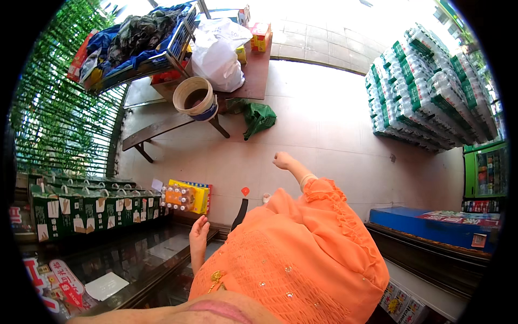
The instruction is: The person picks up a bucket from a table, walks outside to pour out dark liquid, then returns inside to rinse the bucket at a sink. After rinsing, the person carries the bucket back to the table and places it down.
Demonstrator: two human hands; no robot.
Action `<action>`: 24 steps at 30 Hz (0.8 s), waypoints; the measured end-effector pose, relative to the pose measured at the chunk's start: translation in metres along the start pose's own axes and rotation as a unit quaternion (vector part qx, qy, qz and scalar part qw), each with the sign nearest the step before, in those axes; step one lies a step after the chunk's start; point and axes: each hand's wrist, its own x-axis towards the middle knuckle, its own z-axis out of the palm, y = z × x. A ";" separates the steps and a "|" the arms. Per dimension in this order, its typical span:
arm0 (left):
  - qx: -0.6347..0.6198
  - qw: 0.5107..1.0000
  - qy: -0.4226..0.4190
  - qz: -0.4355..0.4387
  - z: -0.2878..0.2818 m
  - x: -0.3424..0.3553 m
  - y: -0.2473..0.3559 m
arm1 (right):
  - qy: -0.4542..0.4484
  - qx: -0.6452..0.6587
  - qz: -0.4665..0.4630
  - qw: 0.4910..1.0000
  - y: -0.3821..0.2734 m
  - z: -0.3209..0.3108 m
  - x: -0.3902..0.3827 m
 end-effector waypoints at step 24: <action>0.183 0.964 -0.188 0.036 -0.083 0.297 0.143 | 0.069 0.194 0.257 0.944 -0.019 0.049 0.014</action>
